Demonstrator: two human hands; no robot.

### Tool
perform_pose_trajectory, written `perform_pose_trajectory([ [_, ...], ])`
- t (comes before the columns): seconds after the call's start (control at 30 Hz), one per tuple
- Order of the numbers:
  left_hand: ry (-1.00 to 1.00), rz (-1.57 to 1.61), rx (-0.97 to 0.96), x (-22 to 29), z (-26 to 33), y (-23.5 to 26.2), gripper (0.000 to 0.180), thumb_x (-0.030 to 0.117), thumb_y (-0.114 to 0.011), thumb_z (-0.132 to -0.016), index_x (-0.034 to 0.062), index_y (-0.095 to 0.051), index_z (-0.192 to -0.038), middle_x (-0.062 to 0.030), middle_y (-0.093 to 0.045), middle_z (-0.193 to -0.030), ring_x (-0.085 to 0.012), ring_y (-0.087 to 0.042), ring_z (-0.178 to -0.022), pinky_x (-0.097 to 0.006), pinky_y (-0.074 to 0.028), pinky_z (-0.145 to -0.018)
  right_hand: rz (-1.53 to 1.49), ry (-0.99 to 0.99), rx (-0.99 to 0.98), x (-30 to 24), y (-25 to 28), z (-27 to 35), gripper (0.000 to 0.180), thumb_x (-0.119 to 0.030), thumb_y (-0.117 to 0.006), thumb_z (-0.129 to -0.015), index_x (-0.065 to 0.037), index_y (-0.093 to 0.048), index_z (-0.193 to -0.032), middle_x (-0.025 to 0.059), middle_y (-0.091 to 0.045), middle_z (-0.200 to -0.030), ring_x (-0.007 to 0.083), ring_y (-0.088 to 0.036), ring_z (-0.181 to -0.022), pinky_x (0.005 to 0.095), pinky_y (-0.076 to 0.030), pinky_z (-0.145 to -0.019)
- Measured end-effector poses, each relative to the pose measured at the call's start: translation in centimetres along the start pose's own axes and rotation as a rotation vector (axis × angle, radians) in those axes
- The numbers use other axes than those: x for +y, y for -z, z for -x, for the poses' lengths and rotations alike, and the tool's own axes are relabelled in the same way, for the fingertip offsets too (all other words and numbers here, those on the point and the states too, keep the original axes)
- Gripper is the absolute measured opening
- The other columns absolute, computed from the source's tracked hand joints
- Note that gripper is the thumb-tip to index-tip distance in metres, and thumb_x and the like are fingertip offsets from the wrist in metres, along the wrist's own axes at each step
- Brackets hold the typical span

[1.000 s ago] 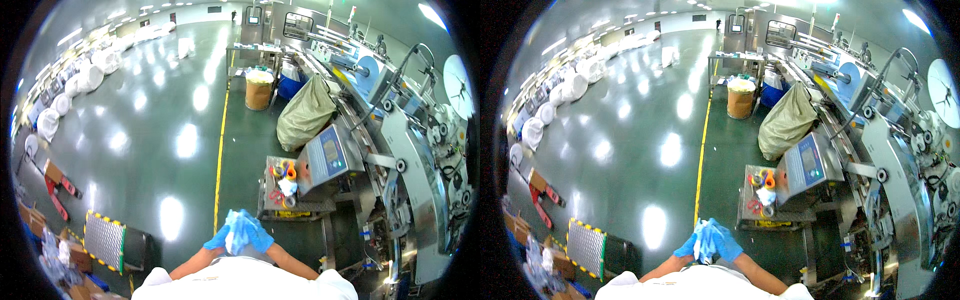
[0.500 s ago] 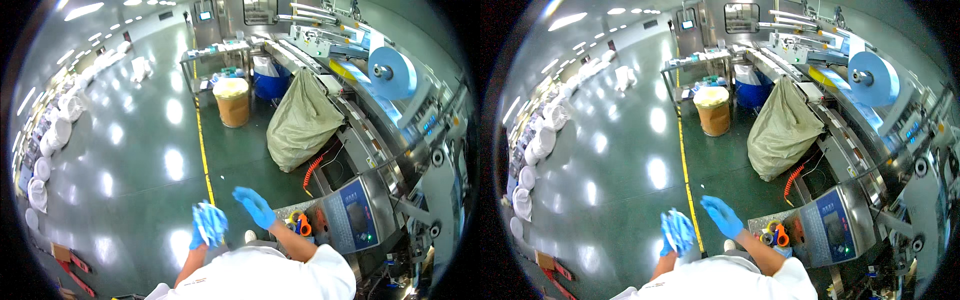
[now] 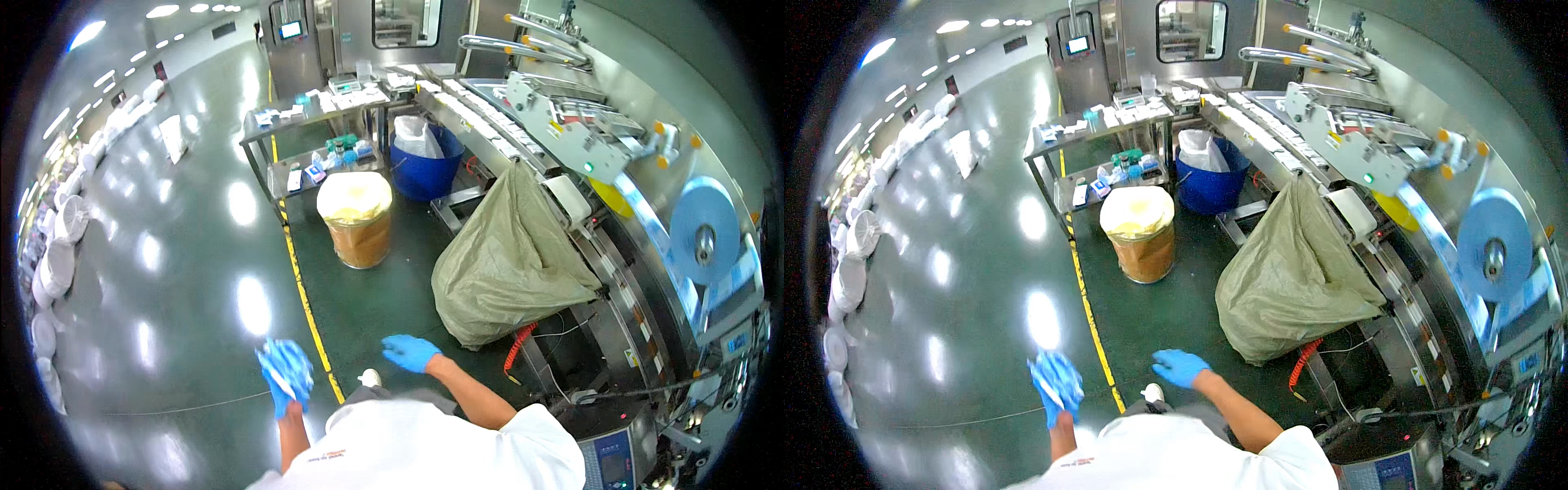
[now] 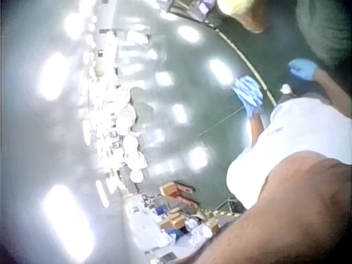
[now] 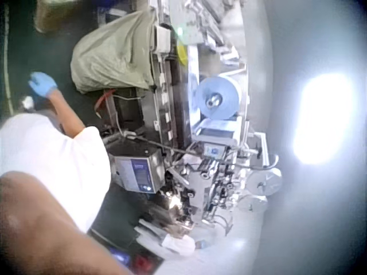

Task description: The person repeatedly picks up small white rectangular items from a stainless steel table, places them on a digital scale, and then moves them to a conveyor belt or into a plastic bag. The person also uses scissors to cut open a blue and white packet and places its contents into a bag.

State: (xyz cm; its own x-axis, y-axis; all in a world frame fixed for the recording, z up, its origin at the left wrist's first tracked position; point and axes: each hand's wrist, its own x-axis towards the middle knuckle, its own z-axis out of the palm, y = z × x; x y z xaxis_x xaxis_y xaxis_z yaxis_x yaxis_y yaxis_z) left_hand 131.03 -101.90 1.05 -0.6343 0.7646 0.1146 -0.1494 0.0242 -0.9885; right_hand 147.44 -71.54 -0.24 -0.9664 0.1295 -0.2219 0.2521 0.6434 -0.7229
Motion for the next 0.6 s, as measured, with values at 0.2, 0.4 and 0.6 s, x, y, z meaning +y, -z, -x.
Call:
perform_pose_trajectory([
  [0.2, 0.002, -0.465, 0.286, 0.0, -28.7, -8.4, 0.042, 0.035, -0.059, -0.096, 0.0054, -0.06, -0.126, -0.0095, -0.066, -0.118, -0.0238, -0.065, -0.11, -0.041, -0.052, -0.093, -0.198, -0.536, 0.14, 21.0, 2.0, -8.4, 0.046, -0.04, -0.058, -0.095, -0.003, -0.068, -0.121, 0.0183, -0.072, -0.111, 0.029, -0.069, -0.098, 0.0394, -0.052, -0.088],
  [0.4, -0.588, -2.116, 0.012, 2.2, -46.8, -13.9, 0.047, 0.047, -0.048, -0.104, 0.0142, -0.051, -0.137, -0.0043, -0.06, -0.126, -0.021, -0.059, -0.115, -0.037, -0.048, -0.101, -0.808, -1.144, 0.058, 36.5, 4.6, -19.2, 0.033, -0.03, -0.055, -0.098, -0.003, -0.061, -0.117, 0.0167, -0.07, -0.11, 0.028, -0.069, -0.085, 0.0408, -0.055, -0.076],
  [0.6, -0.85, -2.139, -0.072, 2.3, -64.0, -22.6, 0.056, 0.046, -0.049, -0.104, 0.0122, -0.043, -0.148, -0.0065, -0.058, -0.138, -0.0225, -0.059, -0.121, -0.039, -0.046, -0.105, -0.169, -0.997, -0.227, 50.6, 14.9, -42.2, 0.033, -0.029, -0.048, -0.097, -0.004, -0.071, -0.099, 0.0203, -0.073, -0.105, 0.0349, -0.07, -0.094, 0.0474, -0.055, -0.081],
])
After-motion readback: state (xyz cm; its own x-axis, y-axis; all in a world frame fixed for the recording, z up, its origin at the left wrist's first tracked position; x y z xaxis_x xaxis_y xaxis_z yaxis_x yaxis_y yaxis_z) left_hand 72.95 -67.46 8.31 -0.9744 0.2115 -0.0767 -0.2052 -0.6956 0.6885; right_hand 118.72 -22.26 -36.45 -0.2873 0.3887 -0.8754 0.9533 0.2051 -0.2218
